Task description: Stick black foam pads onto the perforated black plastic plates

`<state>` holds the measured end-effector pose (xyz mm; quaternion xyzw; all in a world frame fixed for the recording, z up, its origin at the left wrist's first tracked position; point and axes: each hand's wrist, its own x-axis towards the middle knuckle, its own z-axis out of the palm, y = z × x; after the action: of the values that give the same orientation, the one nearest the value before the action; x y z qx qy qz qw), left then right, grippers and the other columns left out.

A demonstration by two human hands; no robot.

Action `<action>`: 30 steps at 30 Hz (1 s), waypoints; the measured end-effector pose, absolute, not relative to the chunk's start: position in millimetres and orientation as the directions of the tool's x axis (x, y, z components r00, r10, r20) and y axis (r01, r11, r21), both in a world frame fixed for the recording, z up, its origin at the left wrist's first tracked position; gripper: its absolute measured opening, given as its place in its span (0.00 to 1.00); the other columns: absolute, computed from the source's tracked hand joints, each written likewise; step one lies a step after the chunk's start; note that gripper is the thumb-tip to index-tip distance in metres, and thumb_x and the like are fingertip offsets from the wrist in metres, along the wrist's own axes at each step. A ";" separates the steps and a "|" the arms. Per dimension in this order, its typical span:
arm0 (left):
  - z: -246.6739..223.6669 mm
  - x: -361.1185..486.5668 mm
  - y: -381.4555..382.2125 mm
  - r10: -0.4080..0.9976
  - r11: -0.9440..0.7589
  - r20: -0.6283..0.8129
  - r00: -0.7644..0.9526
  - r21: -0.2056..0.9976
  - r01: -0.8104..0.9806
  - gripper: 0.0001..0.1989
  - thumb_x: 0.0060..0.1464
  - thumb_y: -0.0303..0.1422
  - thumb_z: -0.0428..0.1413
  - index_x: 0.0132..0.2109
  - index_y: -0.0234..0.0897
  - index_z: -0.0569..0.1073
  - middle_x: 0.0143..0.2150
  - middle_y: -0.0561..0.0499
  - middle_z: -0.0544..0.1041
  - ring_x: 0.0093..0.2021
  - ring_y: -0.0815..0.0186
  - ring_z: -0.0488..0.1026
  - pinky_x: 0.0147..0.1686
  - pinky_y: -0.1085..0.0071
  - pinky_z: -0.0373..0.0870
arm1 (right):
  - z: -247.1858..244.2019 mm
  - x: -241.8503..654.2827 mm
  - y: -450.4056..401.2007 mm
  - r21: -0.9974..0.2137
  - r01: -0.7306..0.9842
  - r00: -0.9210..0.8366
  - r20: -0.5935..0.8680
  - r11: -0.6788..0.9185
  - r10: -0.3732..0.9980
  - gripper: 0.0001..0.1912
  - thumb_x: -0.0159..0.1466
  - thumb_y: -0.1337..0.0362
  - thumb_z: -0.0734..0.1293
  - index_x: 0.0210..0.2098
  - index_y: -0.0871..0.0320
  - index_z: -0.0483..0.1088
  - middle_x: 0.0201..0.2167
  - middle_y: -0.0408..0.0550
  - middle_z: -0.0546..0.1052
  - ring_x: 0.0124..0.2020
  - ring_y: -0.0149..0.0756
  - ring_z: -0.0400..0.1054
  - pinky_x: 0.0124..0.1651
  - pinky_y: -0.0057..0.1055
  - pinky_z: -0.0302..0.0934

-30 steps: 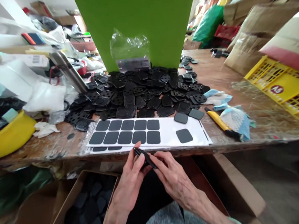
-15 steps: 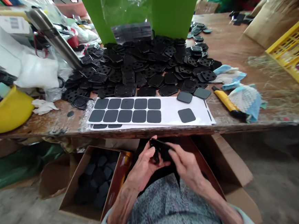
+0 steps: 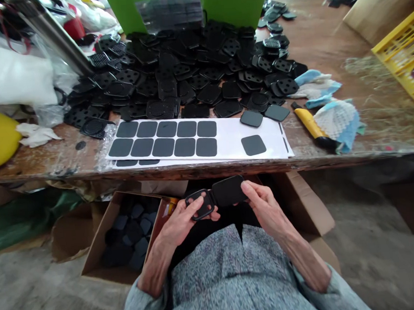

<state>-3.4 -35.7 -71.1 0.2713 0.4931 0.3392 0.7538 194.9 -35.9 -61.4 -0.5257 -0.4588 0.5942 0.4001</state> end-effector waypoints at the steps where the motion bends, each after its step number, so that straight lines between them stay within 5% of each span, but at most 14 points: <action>1: -74.0 -5.2 -36.3 0.765 0.641 -0.564 0.309 0.710 -0.292 0.14 0.52 0.41 0.55 0.39 0.34 0.75 0.30 0.46 0.78 0.30 0.59 0.76 0.39 0.61 0.70 | -63.1 196.2 -35.1 -0.951 -0.102 -0.147 -0.277 -0.293 0.950 0.18 0.66 0.53 0.56 0.35 0.58 0.71 0.27 0.46 0.73 0.28 0.33 0.66 0.31 0.29 0.61; 6: -84.6 -6.4 -40.1 0.753 0.658 -0.555 0.353 0.642 -0.394 0.12 0.53 0.39 0.55 0.40 0.36 0.72 0.29 0.46 0.78 0.27 0.60 0.76 0.35 0.61 0.70 | -69.5 194.8 -35.3 -0.842 -0.377 -0.199 -0.335 -0.387 0.921 0.16 0.63 0.53 0.61 0.35 0.59 0.72 0.31 0.48 0.75 0.31 0.34 0.69 0.35 0.31 0.64; 13: -77.9 -8.4 -39.5 0.719 0.694 -0.609 0.335 0.616 -0.372 0.16 0.48 0.36 0.59 0.42 0.30 0.72 0.29 0.44 0.78 0.29 0.58 0.77 0.35 0.62 0.71 | -82.3 194.7 -34.5 -0.857 -0.329 -0.186 -0.352 -0.395 0.918 0.17 0.62 0.50 0.61 0.34 0.58 0.71 0.28 0.46 0.73 0.30 0.33 0.67 0.33 0.30 0.62; 19: -54.9 -0.5 -35.4 0.570 0.821 -0.784 0.246 0.532 -0.209 0.22 0.38 0.34 0.66 0.43 0.34 0.74 0.30 0.45 0.79 0.30 0.55 0.77 0.33 0.63 0.72 | -63.1 201.3 -35.9 -0.971 0.076 -0.143 -0.237 -0.228 0.961 0.20 0.65 0.51 0.57 0.23 0.59 0.63 0.20 0.38 0.63 0.23 0.26 0.55 0.26 0.24 0.52; 23: -59.8 4.8 -27.6 0.544 0.838 -0.799 0.255 0.501 -0.218 0.27 0.37 0.34 0.67 0.47 0.35 0.71 0.34 0.45 0.80 0.35 0.52 0.77 0.37 0.59 0.73 | -36.3 243.2 -14.7 -0.939 0.342 0.001 -0.019 -0.018 1.000 0.17 0.67 0.55 0.54 0.32 0.58 0.68 0.26 0.41 0.71 0.29 0.29 0.64 0.34 0.26 0.58; 26: -63.4 10.3 -22.9 0.536 0.842 -0.790 0.296 0.478 -0.249 0.32 0.41 0.35 0.65 0.54 0.35 0.67 0.40 0.43 0.79 0.42 0.51 0.76 0.44 0.58 0.72 | -19.3 303.0 14.1 -0.764 0.644 0.292 0.275 0.025 0.916 0.15 0.66 0.58 0.55 0.41 0.58 0.69 0.32 0.47 0.73 0.34 0.35 0.67 0.42 0.31 0.59; 30: -55.2 25.7 -17.7 0.519 0.855 -0.782 0.344 0.470 -0.220 0.36 0.46 0.38 0.62 0.60 0.34 0.59 0.46 0.39 0.76 0.44 0.52 0.75 0.46 0.61 0.71 | -13.0 373.3 67.6 -0.376 0.904 0.386 0.520 -0.202 0.762 0.20 0.65 0.59 0.54 0.49 0.63 0.65 0.45 0.59 0.70 0.47 0.47 0.61 0.51 0.44 0.53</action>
<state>25.7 -17.7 -55.2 0.1426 0.5250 0.2288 0.8073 373.3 67.6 -13.0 -0.7673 -0.5429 -0.1100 0.3230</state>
